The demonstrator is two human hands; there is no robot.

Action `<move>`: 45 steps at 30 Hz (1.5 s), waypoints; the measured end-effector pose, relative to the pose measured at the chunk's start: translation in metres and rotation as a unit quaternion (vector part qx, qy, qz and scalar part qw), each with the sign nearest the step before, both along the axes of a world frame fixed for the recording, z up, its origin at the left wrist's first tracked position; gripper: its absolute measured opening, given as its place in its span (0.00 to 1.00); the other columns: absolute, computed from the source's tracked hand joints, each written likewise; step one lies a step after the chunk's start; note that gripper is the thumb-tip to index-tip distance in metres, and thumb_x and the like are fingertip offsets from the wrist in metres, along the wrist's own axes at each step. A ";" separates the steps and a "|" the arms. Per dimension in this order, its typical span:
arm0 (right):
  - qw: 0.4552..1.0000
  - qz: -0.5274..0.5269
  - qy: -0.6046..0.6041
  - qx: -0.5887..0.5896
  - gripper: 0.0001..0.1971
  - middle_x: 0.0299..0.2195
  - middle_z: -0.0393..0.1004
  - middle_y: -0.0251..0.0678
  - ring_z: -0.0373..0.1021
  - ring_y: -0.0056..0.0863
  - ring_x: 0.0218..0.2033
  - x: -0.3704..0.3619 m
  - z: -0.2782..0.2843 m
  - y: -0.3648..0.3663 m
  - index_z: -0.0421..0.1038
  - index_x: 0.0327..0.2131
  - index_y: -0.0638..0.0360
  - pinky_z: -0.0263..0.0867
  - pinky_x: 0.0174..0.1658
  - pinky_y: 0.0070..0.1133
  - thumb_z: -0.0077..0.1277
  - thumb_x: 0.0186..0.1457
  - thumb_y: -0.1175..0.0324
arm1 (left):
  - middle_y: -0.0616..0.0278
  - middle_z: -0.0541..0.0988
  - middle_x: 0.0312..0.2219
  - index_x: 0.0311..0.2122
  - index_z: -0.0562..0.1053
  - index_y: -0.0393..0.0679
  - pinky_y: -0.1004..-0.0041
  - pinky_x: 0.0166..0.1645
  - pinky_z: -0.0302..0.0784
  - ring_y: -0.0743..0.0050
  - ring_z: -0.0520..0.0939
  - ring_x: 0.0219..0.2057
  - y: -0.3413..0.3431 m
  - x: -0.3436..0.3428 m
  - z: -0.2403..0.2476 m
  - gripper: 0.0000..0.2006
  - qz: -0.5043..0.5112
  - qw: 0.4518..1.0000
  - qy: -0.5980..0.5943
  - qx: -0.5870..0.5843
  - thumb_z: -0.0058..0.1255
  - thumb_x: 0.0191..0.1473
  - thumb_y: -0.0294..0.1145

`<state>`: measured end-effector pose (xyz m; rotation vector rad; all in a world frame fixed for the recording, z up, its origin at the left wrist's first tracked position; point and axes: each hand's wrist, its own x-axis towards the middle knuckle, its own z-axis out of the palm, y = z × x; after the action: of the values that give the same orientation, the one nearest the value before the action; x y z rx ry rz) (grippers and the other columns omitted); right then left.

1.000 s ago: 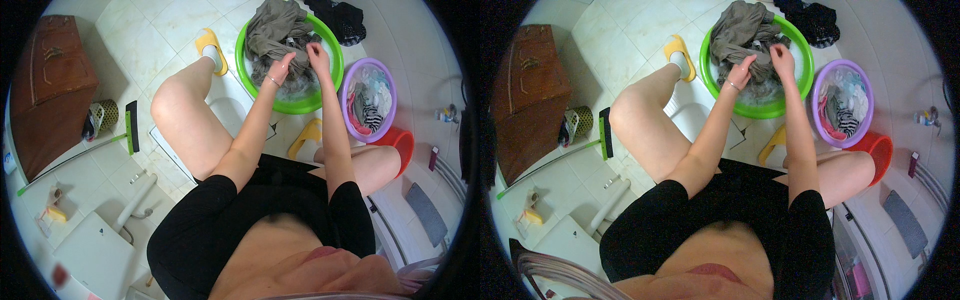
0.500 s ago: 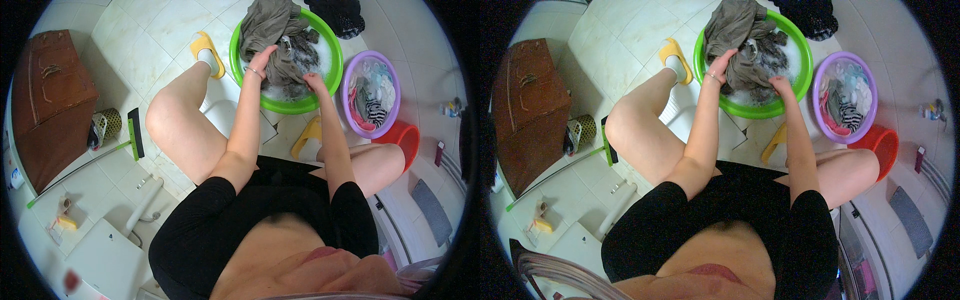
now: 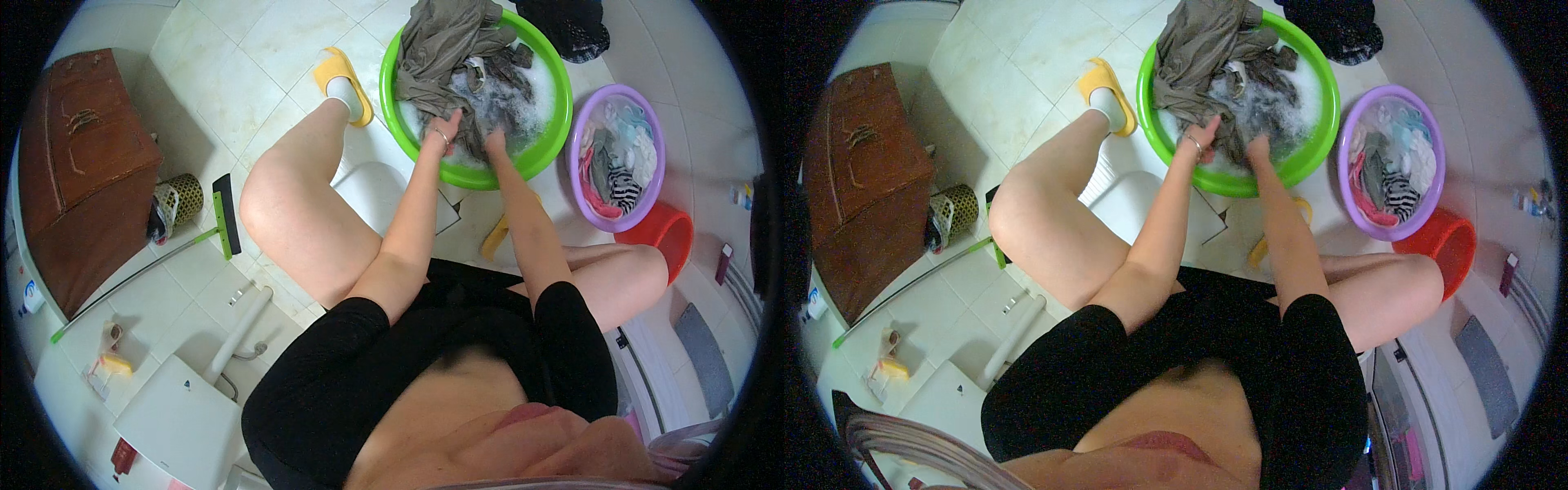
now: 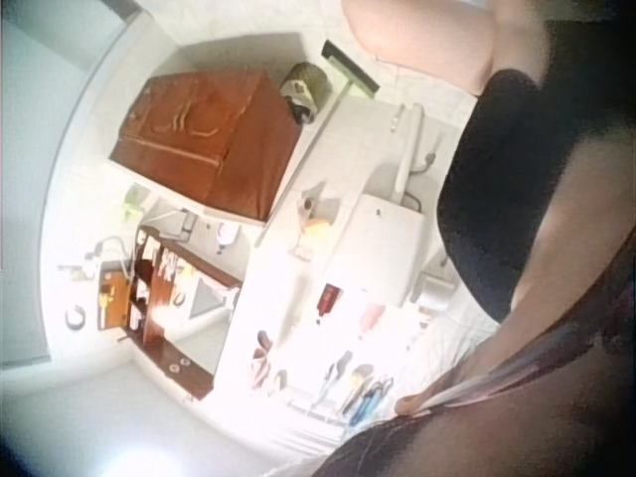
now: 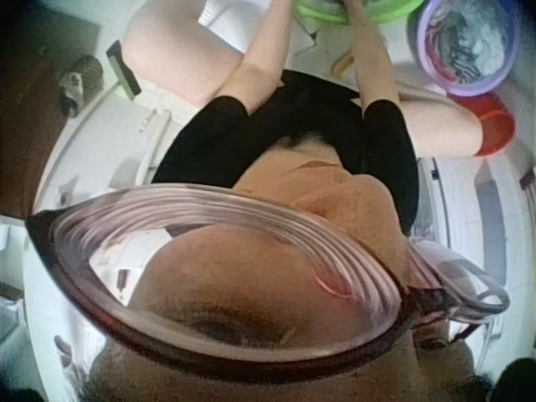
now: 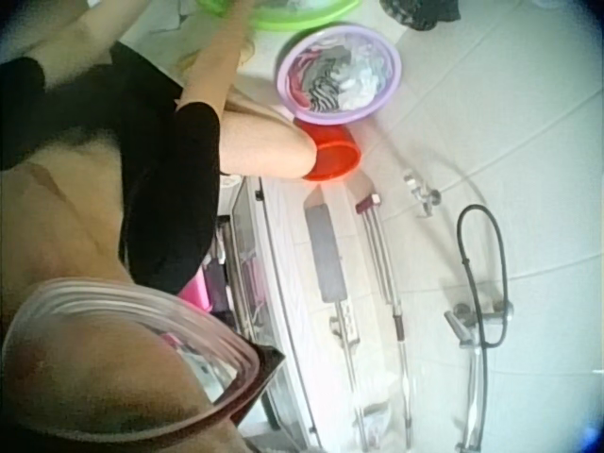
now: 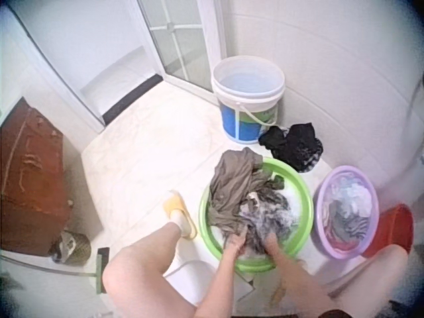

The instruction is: The person washes clothes by hand in several plastic basins, rubbing and rinsing a dark garment and a light-colored pair of pants in soapy water.

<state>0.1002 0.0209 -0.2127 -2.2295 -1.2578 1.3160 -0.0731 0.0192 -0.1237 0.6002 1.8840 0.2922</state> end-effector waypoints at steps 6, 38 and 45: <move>0.812 -0.190 0.548 -0.072 0.14 0.34 0.67 0.33 0.63 0.26 0.35 -0.058 0.117 -0.012 0.61 0.39 0.62 0.60 0.38 0.22 0.40 0.45 0.72 | 0.56 0.71 0.36 0.40 0.67 0.41 0.67 0.40 0.68 0.66 0.73 0.33 -0.017 -0.005 -0.011 0.31 0.296 0.846 -0.444 -0.021 0.44 0.40 0.60; 0.940 0.209 0.218 0.159 0.16 0.30 0.70 0.44 0.66 0.38 0.31 -0.107 0.170 -0.011 0.68 0.31 0.64 0.61 0.34 0.24 0.49 0.43 0.60 | 0.58 0.63 0.47 0.47 0.60 0.42 0.66 0.49 0.60 0.63 0.65 0.46 -0.035 -0.006 -0.025 0.23 0.401 0.696 -0.594 0.032 0.34 0.50 0.48; 0.922 0.163 -0.216 0.275 0.17 0.19 0.69 0.45 0.67 0.44 0.21 -0.057 0.106 0.034 0.69 0.21 0.59 0.63 0.25 0.33 0.36 0.50 0.59 | 0.56 0.68 0.42 0.45 0.61 0.40 0.57 0.46 0.63 0.57 0.69 0.42 -0.018 0.011 0.011 0.16 0.285 0.733 -0.616 -0.027 0.33 0.53 0.37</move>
<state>0.0431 0.0545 -0.1067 -1.9933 -1.9321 0.4400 -0.0621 0.0012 -0.1131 -0.2757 0.6799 0.7964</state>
